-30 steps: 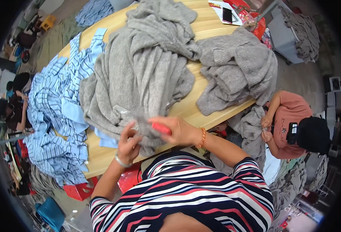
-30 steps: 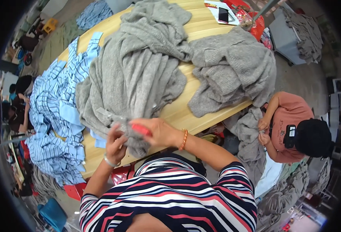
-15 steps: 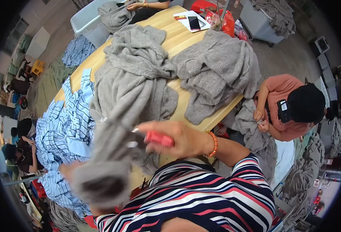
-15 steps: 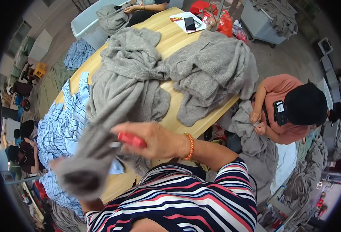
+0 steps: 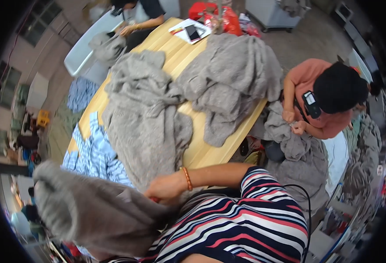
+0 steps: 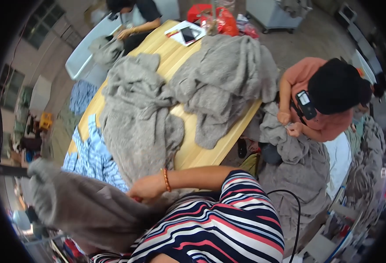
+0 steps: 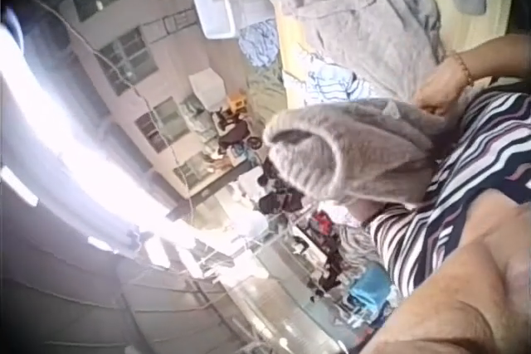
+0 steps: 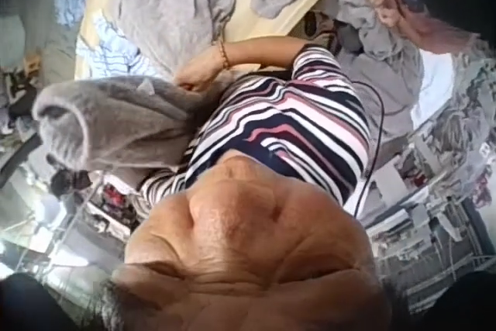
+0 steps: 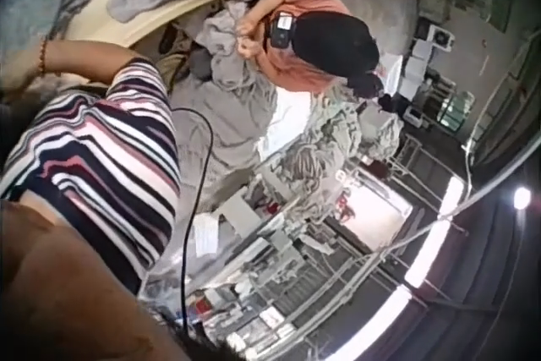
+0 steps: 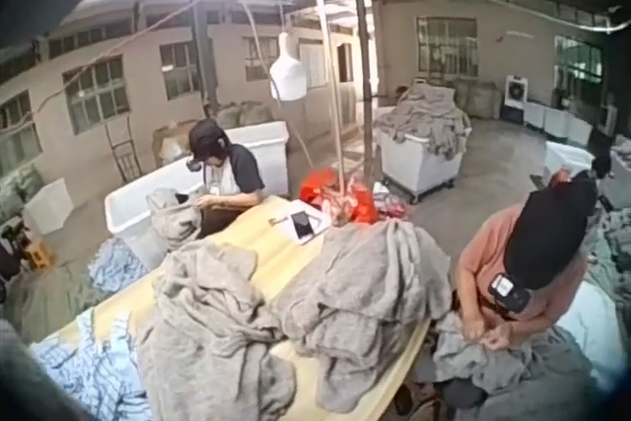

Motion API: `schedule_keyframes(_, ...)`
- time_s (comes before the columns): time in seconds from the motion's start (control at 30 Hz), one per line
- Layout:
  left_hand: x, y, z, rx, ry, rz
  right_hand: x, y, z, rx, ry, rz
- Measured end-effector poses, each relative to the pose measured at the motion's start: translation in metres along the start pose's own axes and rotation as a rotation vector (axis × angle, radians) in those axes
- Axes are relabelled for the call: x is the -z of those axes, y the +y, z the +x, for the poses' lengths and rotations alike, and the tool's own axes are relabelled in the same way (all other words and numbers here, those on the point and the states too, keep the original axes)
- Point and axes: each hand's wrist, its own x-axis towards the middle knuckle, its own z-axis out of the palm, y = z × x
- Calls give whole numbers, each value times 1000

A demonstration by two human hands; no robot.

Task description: Trimming loose threads from garments using scissors.

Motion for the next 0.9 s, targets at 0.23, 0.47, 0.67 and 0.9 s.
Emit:
schedule_keyframes(0.23,-72,-44,127,50,-104,-127,67,-40,-142,-299,376,149)
schedule_keyframes(0.47,-245,-124,352,-279,-516,-263,107,-28,-237,-581,1781,-173)
schedule_keyframes(0.67,-111,-257,278,-513,-554,1173,57,-21,-266,-807,1522,-108)
schedule_keyframes(0.9,86,-376,167,150,-286,1795,49,10,-231,-859,1231,-165)
